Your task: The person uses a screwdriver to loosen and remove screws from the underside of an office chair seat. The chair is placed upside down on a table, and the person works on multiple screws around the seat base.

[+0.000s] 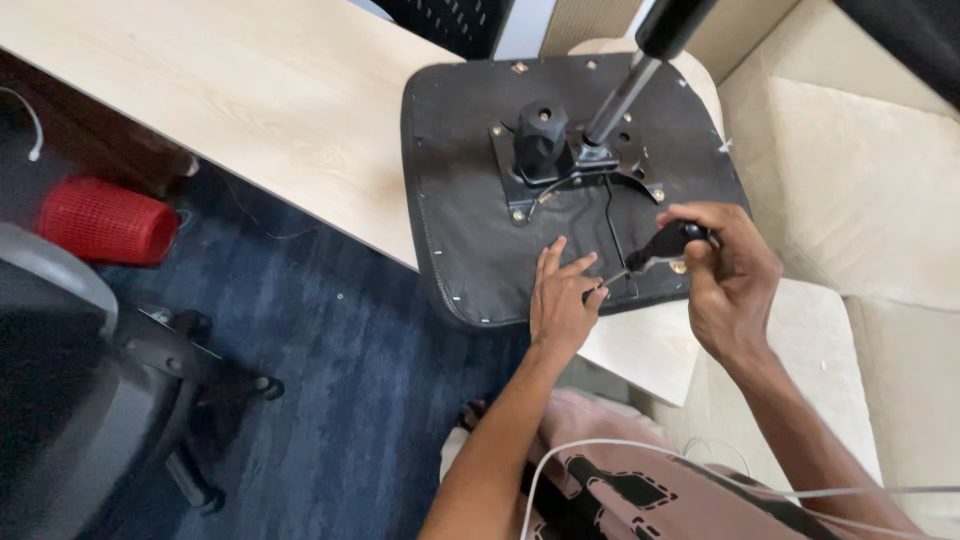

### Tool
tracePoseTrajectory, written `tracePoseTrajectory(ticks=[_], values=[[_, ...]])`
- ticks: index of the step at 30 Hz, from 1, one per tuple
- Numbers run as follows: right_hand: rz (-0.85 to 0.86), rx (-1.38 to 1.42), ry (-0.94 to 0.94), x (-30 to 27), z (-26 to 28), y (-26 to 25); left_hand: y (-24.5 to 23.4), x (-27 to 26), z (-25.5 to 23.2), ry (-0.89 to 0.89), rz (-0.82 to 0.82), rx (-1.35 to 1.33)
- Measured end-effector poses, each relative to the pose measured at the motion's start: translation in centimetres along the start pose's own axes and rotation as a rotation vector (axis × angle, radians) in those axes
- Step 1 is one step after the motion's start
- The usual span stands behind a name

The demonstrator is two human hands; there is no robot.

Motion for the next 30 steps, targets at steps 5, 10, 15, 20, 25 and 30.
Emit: tracePoseTrajectory(ticks=[5,10,15,20,25,30], values=[[-0.042,0.064,0.003,0.1,-0.1,0.2,-0.3,0.2,0.0,0.054,-0.035,0.044],[-0.105,-0.129,0.012,-0.5,-0.5,-0.4,0.2,-0.1,-0.1,0.046,-0.001,0.062],[-0.092,0.003,0.0,-0.4,-0.2,-0.2,0.0,-0.1,-0.4,0.021,0.027,0.056],[-0.073,-0.021,0.115,-0.2,-0.9,0.0,0.2,0.0,-0.3,0.037,0.054,0.057],[-0.121,-0.085,0.062,0.0,-0.6,-0.2,0.4,0.3,-0.1,0.065,0.049,0.07],[-0.202,-0.264,0.165,-0.6,-1.4,-1.1,0.4,0.0,0.1,0.062,0.035,0.054]])
Point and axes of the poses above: each hand's wrist, its own x-axis towards the middle knuckle, its own y-axis out of the palm, z = x × y, the point moved 8 cm from there along x, towards the middle knuckle, and after that the axes turned 5 degrees about -x, right-handed, at the moved point
